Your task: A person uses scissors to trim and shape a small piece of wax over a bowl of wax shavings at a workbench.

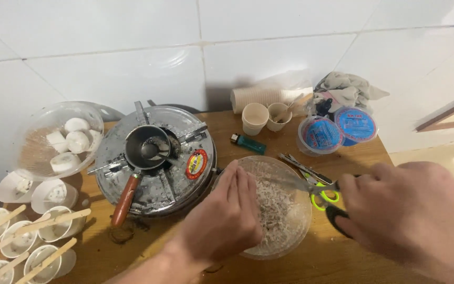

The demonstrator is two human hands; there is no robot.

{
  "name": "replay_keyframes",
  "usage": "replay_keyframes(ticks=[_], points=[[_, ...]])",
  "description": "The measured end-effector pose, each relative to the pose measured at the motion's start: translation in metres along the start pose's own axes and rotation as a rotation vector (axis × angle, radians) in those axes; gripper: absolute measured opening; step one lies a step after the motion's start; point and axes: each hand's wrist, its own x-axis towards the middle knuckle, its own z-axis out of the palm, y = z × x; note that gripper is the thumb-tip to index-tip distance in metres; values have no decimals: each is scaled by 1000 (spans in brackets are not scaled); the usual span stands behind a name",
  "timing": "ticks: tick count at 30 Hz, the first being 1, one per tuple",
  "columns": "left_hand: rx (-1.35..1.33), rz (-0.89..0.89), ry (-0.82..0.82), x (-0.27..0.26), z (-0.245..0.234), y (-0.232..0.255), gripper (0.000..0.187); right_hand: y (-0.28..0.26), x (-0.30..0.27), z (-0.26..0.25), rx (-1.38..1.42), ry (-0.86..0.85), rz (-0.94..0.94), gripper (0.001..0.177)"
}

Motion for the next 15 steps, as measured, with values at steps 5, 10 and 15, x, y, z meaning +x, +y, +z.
replay_keyframes(ticks=[5,10,15], points=[[-48,-43,101,12,-23,-6,34,-2,2,-6,-24,-101,119,48],[19,-158,178,25,-16,3,35,-12,3,12,-3,113,23,43],[-102,-100,-466,12,7,-14,70,1,-7,57,36,226,205,42]])
